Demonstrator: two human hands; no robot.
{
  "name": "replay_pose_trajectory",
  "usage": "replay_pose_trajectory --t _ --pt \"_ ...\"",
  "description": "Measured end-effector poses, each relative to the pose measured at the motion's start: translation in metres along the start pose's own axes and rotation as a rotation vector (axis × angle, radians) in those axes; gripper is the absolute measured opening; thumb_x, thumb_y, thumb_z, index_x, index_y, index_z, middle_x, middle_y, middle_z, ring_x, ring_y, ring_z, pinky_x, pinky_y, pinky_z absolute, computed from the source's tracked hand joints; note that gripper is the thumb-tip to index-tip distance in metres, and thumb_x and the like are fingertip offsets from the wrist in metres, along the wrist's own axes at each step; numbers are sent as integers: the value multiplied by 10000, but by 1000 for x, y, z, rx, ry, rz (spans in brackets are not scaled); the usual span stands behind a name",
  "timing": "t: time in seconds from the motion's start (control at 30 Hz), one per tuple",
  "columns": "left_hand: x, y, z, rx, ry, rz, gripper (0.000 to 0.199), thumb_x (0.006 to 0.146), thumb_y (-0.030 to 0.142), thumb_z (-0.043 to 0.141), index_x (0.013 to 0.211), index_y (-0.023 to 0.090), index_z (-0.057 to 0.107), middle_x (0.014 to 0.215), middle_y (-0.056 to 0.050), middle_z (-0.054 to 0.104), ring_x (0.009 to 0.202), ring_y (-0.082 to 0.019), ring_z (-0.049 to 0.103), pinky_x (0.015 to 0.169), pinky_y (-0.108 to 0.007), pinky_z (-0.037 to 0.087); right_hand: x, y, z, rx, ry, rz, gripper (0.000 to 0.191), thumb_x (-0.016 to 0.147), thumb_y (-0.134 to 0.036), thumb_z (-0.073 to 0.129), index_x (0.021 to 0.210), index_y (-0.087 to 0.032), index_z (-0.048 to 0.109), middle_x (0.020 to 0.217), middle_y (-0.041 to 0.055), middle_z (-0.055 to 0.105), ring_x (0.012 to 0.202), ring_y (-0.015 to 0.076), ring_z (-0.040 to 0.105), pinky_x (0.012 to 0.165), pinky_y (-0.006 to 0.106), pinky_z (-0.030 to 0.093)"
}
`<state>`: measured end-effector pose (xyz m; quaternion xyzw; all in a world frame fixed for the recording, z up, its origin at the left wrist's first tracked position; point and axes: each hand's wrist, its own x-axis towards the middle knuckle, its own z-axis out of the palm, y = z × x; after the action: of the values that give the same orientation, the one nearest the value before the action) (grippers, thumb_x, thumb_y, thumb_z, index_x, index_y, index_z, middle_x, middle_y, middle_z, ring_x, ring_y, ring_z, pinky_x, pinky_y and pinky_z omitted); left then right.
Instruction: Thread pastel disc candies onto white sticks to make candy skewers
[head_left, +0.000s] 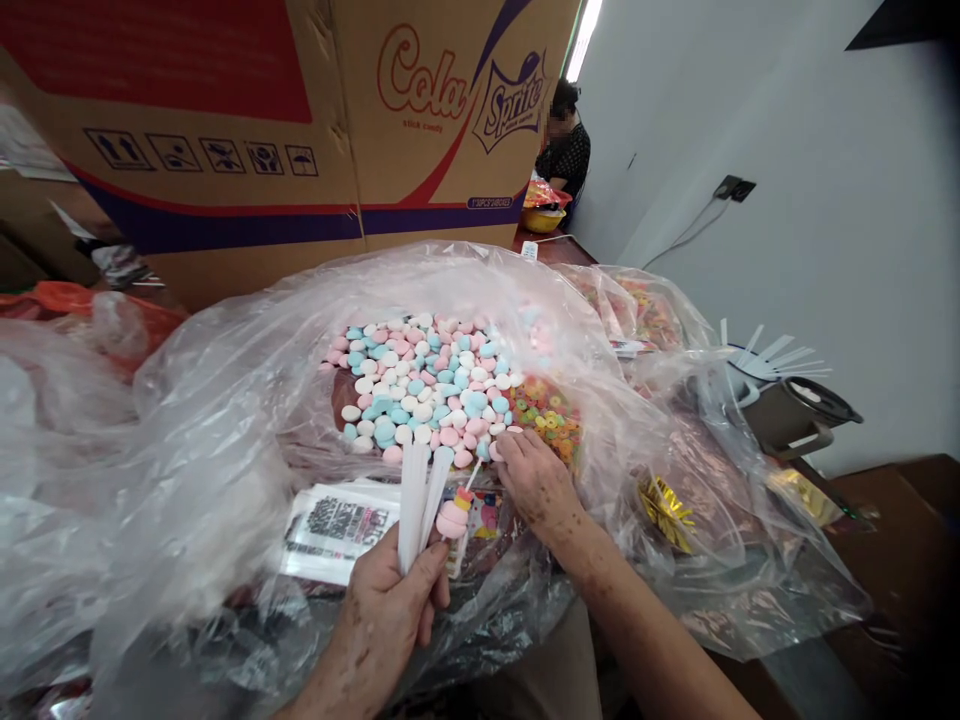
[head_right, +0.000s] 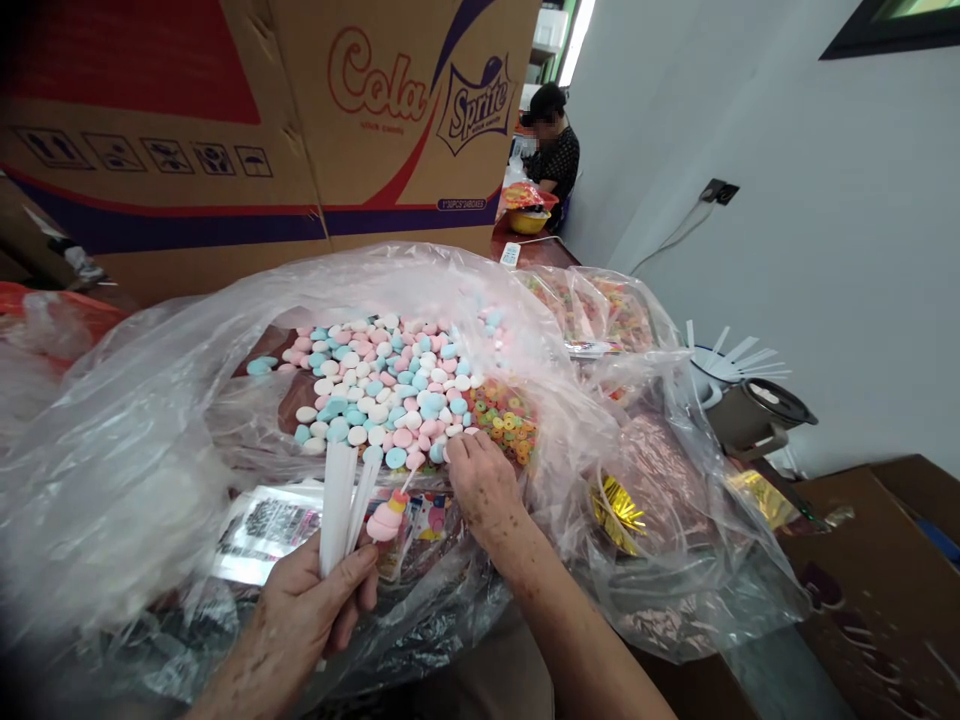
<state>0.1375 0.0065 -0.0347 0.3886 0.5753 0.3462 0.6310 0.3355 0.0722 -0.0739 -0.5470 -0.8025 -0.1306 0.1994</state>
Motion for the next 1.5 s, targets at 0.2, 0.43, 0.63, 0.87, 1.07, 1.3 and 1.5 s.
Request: replay_pose_trajectory --t 0.2,0.43,0.63,0.87,1.07,1.3,1.5 --pt "-2 7 0 6 10 -33 383 603 544 604 720 180 584 368 65 495 257 -57 311 331 -186 174 -5 0 -14 -10 -30 -89 191 859 -13 509 836 -195 560 869 81 637 841 247 534 763 344 473" --pt "0 3 -4 4 15 -18 372 613 550 612 694 189 574 361 72 476 264 -67 338 323 -183 183 -36 0 -38 264 -57 -195 174 883 -44 467 844 -197 539 811 49 624 779 204 551 716 322 482" --pt "-2 3 0 9 -4 -25 380 612 547 617 709 184 569 418 52 536 265 -59 352 326 -179 201 -31 4 -30 202 98 90 96 954 -152 469 889 -206 514 862 62 643 817 203 609 714 310 490" --pt "0 -3 -3 10 -17 -9 371 642 534 638 751 183 580 435 52 549 272 -68 370 320 -176 205 -32 -17 -12 225 7 19 193 979 -133 458 827 -202 554 832 72 645 807 234 578 764 352 469" --pt "1 -4 -2 37 -43 2 355 673 509 646 810 186 593 426 68 523 272 -76 351 320 -184 198 -35 -21 -9 427 10 140 214 951 -98 446 810 -207 566 878 78 658 863 237 580 825 377 479" --pt "3 -17 -10 262 -35 136 262 810 452 563 765 196 599 495 37 564 325 -113 403 342 -216 270 -24 -20 -11 862 178 483 61 923 -270 542 904 -222 509 822 27 682 692 169 645 609 283 525" --pt "0 -14 -8 366 -64 182 239 855 403 515 765 207 619 485 47 529 355 -130 404 371 -229 289 -16 -29 -30 1700 214 923 256 711 -299 802 867 -191 629 787 -5 692 646 128 635 599 249 541"
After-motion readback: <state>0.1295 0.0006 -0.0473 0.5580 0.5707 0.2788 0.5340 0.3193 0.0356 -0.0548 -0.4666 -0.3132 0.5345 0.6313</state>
